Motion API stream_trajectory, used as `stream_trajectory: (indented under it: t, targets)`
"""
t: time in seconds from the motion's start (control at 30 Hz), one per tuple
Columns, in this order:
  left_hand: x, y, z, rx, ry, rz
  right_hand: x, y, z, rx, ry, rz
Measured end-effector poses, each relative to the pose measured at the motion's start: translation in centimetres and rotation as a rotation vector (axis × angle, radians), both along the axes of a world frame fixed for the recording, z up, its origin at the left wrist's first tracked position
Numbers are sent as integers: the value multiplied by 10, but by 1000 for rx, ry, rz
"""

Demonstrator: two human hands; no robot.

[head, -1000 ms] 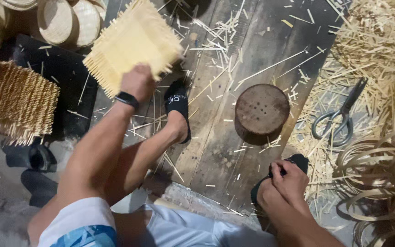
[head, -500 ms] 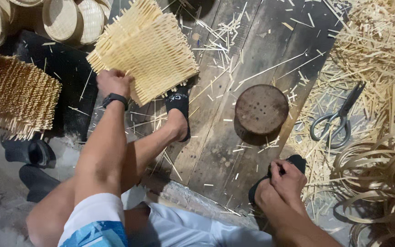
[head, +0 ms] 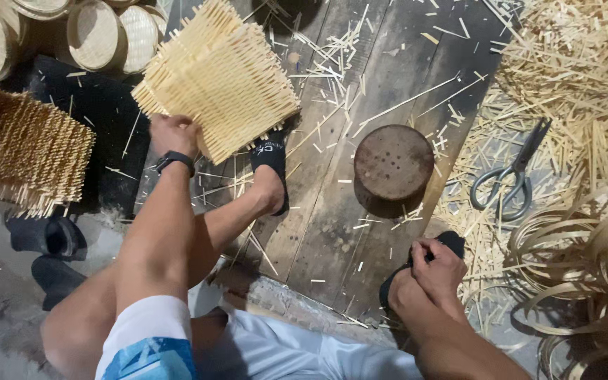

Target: The person sits on the floor of a bamboo craft workshop and assembles round bamboo baskets. They hold a woven bamboo mat over a wooden block, trim excess bamboo strips with scissors, bend a bamboo rim ring around the mat, and press the rim and mat together to form finished baskets.

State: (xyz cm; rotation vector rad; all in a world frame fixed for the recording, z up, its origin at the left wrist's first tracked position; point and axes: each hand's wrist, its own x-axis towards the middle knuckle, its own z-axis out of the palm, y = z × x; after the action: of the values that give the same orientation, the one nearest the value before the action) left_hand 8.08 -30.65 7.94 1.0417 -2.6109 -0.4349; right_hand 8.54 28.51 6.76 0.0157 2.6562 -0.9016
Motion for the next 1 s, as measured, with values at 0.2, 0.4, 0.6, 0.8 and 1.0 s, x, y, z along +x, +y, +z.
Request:
stream_trajectory:
  t: [0.2,0.4,0.6,0.8,1.0]
  targets:
    - [-14,-4,30,37,350,-27,0,3,-3,3,4,-17]
    - [-33,15,88,443,702,-103,7,6,-17,-18,56,-53]
    - [-74,127,62,1016,699,-255,-33,32,-26,-518,-18,-203]
    - [-79,272,-50,1111,178,-228,-126,28,-38,-981,-438,-362]
    - [-80,280,-98,1317,237,-245,-130,2,-58,-858,-429,-357]
